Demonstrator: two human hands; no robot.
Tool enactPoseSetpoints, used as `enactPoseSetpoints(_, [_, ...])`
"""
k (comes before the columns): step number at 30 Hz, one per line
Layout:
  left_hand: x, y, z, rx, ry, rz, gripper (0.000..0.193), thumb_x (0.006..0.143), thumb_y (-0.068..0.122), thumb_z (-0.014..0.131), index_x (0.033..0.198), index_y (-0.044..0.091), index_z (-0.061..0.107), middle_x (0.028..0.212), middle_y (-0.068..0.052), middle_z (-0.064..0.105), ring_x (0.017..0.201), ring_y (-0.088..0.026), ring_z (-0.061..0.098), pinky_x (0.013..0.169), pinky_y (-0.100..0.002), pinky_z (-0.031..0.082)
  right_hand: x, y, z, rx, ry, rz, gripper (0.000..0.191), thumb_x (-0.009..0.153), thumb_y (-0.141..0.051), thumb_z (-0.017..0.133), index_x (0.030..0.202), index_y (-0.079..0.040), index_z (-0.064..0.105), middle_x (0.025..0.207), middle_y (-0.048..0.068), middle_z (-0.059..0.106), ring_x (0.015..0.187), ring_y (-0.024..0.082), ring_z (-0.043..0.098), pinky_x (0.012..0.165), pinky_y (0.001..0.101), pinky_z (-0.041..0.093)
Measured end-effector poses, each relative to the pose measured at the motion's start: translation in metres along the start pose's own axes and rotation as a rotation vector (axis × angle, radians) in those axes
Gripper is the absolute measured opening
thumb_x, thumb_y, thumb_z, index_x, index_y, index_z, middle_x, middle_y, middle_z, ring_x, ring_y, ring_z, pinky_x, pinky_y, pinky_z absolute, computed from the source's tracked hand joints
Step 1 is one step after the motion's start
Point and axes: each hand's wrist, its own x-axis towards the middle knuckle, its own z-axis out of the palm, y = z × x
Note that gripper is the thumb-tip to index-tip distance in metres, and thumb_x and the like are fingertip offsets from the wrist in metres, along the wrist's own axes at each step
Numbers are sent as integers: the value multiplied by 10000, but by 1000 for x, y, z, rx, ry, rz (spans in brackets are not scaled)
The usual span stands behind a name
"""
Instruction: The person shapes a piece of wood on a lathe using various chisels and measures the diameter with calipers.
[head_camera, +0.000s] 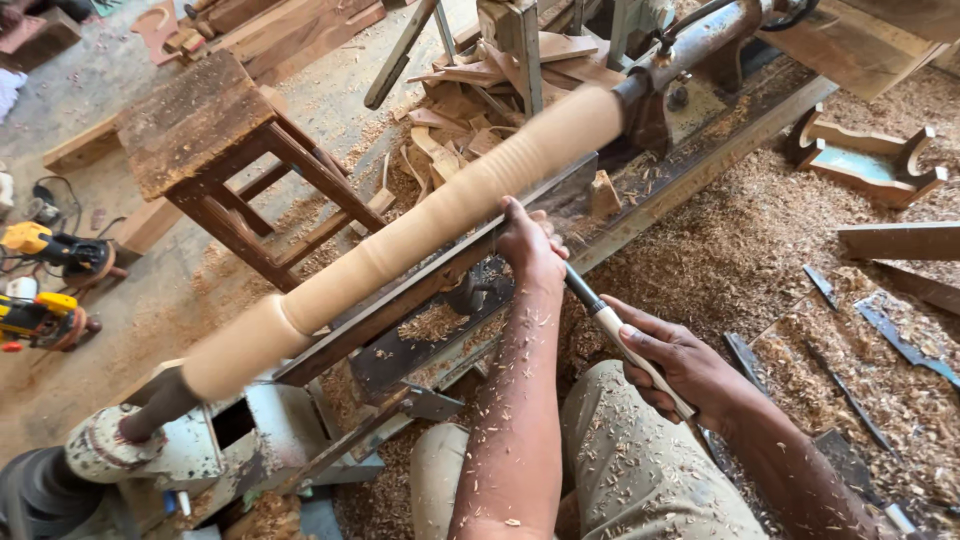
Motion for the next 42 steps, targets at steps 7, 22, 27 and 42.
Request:
enactPoseSetpoints(7, [-7, 16, -42, -12, -1, 9, 572, 1020, 572, 473, 750, 69, 507, 535, 47, 420, 360, -57, 310, 294, -235, 255, -9, 14, 31, -56, -70, 4, 565, 1035, -311, 484, 1586, -346, 364, 561, 4, 477, 364, 89, 432, 288, 258, 396])
enactPoseSetpoints(22, [-9, 29, -73, 84, 96, 21, 579, 1027, 575, 464, 759, 65, 527, 503, 45, 398, 355, -71, 327, 302, -251, 270, -18, 45, 53, -418, -34, -128, 578, 1020, -328, 481, 1585, -358, 363, 653, -41, 500, 512, 80, 460, 430, 251, 398])
enactPoseSetpoints(27, [0, 24, -60, 178, 86, 31, 579, 1018, 578, 490, 775, 56, 556, 511, 51, 419, 363, -64, 337, 304, -254, 275, -1, 57, 50, -368, 37, -219, 566, 1015, -303, 503, 1575, -317, 421, 644, -24, 487, 506, 89, 429, 414, 252, 356])
enactPoseSetpoints(42, [39, -15, 2, 176, -15, -9, 610, 1006, 617, 500, 784, 51, 543, 507, 29, 412, 356, -88, 351, 311, -276, 291, 12, 29, 11, -246, 123, -181, 560, 1007, -278, 514, 1560, -330, 443, 613, -33, 441, 476, 87, 392, 387, 262, 329])
